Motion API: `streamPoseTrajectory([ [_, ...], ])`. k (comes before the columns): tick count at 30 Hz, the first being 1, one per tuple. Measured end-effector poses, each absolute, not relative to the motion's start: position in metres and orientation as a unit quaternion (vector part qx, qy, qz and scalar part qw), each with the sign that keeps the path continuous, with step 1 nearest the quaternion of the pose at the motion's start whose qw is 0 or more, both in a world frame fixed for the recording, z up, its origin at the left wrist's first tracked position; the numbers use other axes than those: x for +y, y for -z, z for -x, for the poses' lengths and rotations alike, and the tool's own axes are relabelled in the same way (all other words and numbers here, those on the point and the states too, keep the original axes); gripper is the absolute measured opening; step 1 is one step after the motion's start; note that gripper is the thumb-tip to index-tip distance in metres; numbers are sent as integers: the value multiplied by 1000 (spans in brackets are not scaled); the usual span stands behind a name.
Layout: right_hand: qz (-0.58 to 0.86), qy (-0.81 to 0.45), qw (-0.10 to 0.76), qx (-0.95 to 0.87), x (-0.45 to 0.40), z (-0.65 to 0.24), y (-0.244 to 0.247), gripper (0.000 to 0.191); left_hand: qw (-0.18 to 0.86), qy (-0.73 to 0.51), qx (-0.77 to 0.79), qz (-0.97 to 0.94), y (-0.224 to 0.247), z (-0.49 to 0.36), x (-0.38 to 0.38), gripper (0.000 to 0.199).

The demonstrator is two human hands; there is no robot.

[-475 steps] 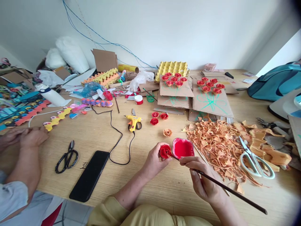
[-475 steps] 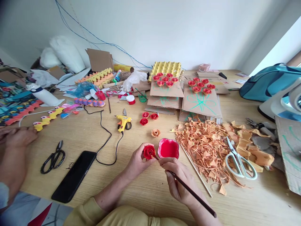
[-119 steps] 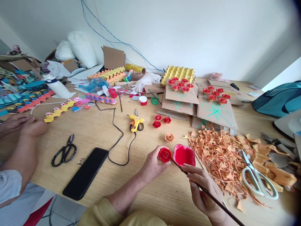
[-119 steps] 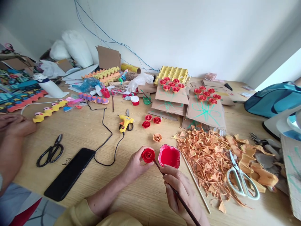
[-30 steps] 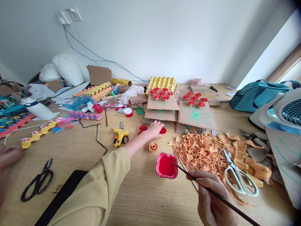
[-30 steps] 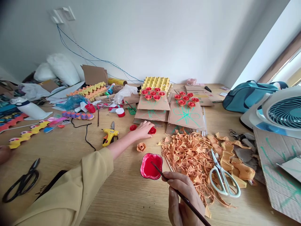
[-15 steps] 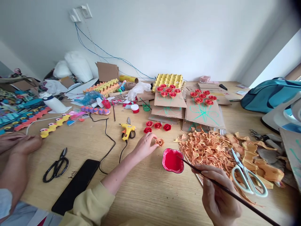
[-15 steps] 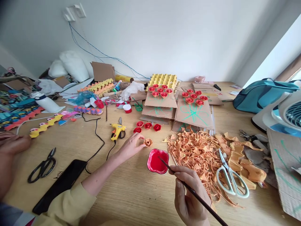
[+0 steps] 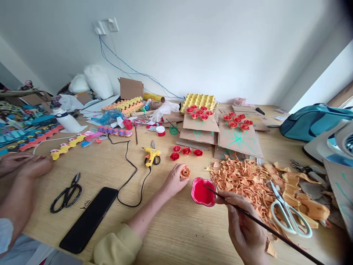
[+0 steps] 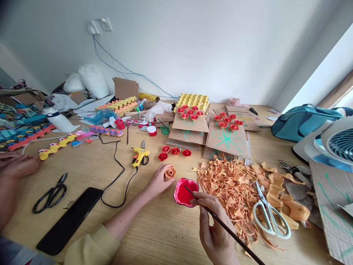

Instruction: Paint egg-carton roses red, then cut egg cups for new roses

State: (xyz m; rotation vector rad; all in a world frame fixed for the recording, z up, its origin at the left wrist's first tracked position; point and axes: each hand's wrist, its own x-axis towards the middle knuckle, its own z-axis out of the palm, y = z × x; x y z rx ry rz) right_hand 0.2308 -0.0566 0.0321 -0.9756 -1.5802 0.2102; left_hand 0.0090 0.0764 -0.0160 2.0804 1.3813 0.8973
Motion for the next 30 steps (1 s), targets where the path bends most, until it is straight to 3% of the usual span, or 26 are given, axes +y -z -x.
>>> streamPoseTrajectory([
  [6, 457, -104, 553, -689, -54, -228, -35, 25, 270, -416, 513, -700, 19, 0, 45, 52],
  [15, 510, -109, 461, -718, -49, -225, -38, 14, 326, -430, 518, -664, 15, 1, 23, 50],
  [30, 501, -111, 447, -733, -47, -220, -35, 13, 324, -426, 486, -691, 16, -2, 18, 50],
])
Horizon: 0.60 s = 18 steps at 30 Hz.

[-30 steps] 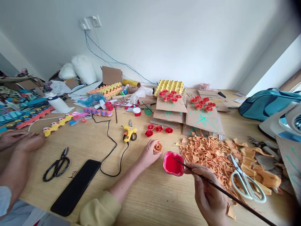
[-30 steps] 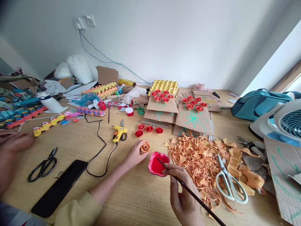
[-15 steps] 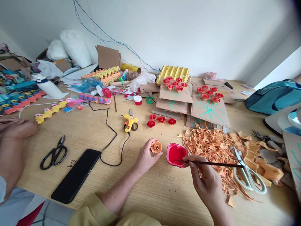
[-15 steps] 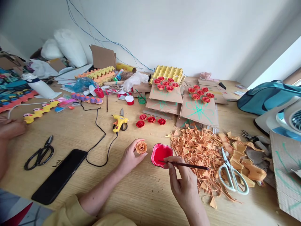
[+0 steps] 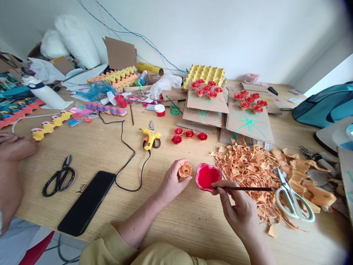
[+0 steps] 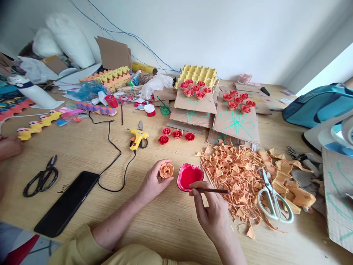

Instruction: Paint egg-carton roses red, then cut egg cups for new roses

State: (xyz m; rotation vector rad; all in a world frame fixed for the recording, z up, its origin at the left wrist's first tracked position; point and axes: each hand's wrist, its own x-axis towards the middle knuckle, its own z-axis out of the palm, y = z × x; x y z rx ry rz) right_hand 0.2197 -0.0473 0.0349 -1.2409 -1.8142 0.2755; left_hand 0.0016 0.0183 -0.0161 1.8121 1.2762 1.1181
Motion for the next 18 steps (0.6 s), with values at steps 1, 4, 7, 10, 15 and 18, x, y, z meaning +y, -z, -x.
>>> streamPoseTrajectory([
  [1, 504, -110, 453, -727, -48, -220, -35, 13, 324, -428, 485, -691, 16, -1, 18, 51],
  [4, 508, -111, 465, -716, -49, -221, -34, 12, 325, -429, 480, -693, 15, -1, 18, 53],
  [7, 507, -114, 474, -711, -50, -222, -34, 13, 324, -428, 473, -699, 14, -1, 18, 53],
  [10, 516, -112, 490, -694, -53, -225, -34, 14, 326, -422, 475, -700, 14, -1, 17, 52],
  [15, 522, -153, 493, -679, -55, -228, -32, 16, 331, -426, 476, -695, 12, -1, 15, 49],
  [18, 480, -175, 579, -636, -56, -225, -30, 17, 325, -434, 457, -705, 9, -1, 14, 46],
])
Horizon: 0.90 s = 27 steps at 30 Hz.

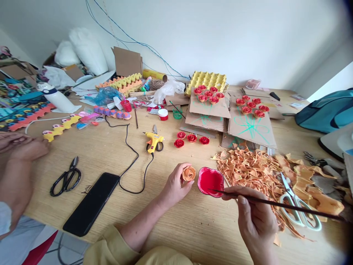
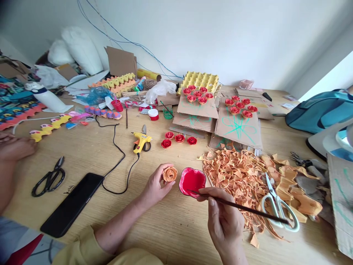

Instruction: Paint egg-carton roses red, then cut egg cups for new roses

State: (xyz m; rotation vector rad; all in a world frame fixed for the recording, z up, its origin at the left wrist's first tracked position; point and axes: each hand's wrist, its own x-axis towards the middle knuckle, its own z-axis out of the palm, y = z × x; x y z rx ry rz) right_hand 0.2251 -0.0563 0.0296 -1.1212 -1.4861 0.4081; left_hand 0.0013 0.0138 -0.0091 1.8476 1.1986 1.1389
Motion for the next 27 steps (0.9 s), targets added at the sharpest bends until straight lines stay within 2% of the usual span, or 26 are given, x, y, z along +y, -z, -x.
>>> streamPoseTrajectory([
  [4, 393, -193, 628, -643, -58, -218, -27, 20, 317, -440, 416, -730, 5, -3, 12, 50],
  [13, 340, -202, 560, -729, -59, -210, -32, 26, 299, -428, 366, -770, -1, -9, 7, 52],
  [27, 360, -197, 521, -748, -57, -207, -35, 32, 322, -403, 320, -795, 1, -7, 5, 53],
])
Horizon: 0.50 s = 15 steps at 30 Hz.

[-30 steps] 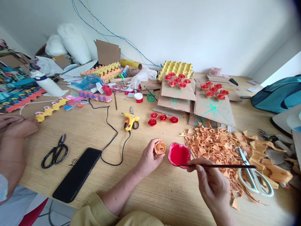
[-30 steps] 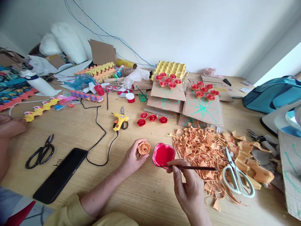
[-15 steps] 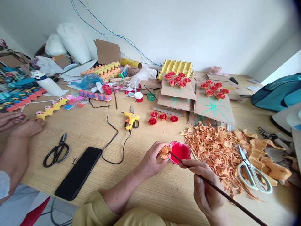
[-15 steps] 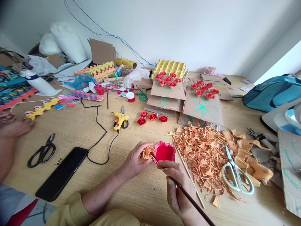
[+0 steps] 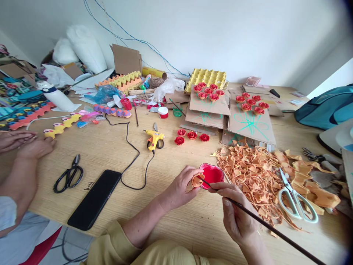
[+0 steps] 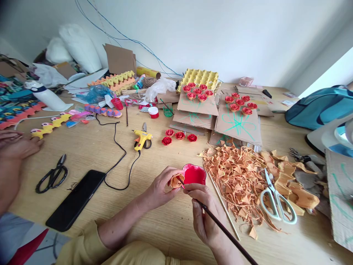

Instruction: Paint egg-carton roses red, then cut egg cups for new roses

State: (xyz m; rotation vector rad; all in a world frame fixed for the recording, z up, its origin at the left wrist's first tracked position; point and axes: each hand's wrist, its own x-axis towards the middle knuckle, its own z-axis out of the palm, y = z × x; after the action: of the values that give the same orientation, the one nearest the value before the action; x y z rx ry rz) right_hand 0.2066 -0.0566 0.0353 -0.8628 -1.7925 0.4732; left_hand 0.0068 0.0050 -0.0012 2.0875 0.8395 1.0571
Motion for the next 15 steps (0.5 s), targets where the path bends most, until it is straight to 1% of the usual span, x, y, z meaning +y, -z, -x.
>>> streamPoseTrajectory([
  [9, 332, -205, 557, -733, -62, -214, -35, 34, 324, -396, 318, -798, 2, -6, 6, 54],
  [15, 347, -205, 511, -759, -58, -208, -38, 32, 332, -386, 296, -808, 4, -5, 5, 60],
])
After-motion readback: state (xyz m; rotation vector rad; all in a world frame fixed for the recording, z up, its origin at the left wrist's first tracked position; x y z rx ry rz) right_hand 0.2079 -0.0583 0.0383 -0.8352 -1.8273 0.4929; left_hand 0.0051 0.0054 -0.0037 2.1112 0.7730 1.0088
